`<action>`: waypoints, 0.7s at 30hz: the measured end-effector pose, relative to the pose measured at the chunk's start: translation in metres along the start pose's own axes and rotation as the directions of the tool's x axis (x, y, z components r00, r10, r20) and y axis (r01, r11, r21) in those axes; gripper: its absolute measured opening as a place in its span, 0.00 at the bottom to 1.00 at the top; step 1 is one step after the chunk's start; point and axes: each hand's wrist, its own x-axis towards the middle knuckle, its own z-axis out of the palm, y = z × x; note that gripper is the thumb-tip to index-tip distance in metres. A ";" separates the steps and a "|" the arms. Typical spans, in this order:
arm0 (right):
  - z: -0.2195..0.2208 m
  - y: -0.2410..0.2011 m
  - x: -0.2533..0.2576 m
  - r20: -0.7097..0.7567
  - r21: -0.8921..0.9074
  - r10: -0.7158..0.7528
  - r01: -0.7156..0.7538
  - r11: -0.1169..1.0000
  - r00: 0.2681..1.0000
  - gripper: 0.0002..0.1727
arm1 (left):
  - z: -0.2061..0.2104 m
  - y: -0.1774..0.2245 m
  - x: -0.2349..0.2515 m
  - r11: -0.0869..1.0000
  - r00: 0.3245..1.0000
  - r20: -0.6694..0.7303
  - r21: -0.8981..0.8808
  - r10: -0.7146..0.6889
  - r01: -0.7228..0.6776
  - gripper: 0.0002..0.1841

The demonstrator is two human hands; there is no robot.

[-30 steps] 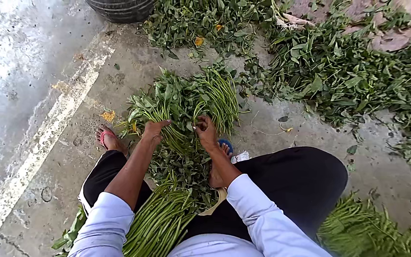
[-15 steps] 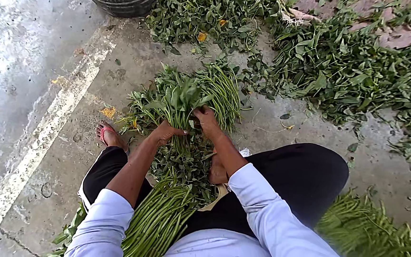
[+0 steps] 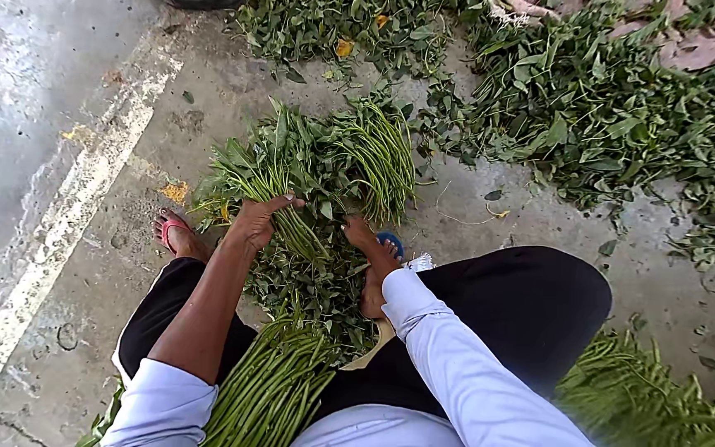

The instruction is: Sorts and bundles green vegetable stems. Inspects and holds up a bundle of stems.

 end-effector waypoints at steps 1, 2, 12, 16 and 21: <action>0.001 -0.001 -0.003 -0.022 -0.031 -0.008 0.007 0.999 1.000 0.24 | 0.000 -0.002 0.001 1.000 1.000 0.006 0.001 -0.009 0.009 0.09; -0.002 -0.004 -0.008 -0.067 -0.036 -0.008 0.005 0.999 0.998 0.23 | -0.001 -0.003 0.002 1.000 1.000 0.007 0.003 -0.019 0.019 0.09; -0.003 -0.087 -0.077 -0.313 0.892 -0.042 0.309 0.330 0.949 0.24 | 0.004 -0.016 0.021 0.988 0.985 -0.086 0.014 -0.149 0.151 0.19; 0.011 -0.093 -0.093 -0.264 0.847 -0.231 0.340 0.409 0.936 0.14 | 0.008 -0.016 0.020 0.976 0.977 -0.056 0.056 -0.206 0.209 0.18; -0.030 -0.080 -0.083 -0.002 0.493 -0.420 0.366 0.789 0.908 0.12 | 0.008 -0.021 0.016 0.985 0.990 -0.057 0.114 -0.126 0.132 0.19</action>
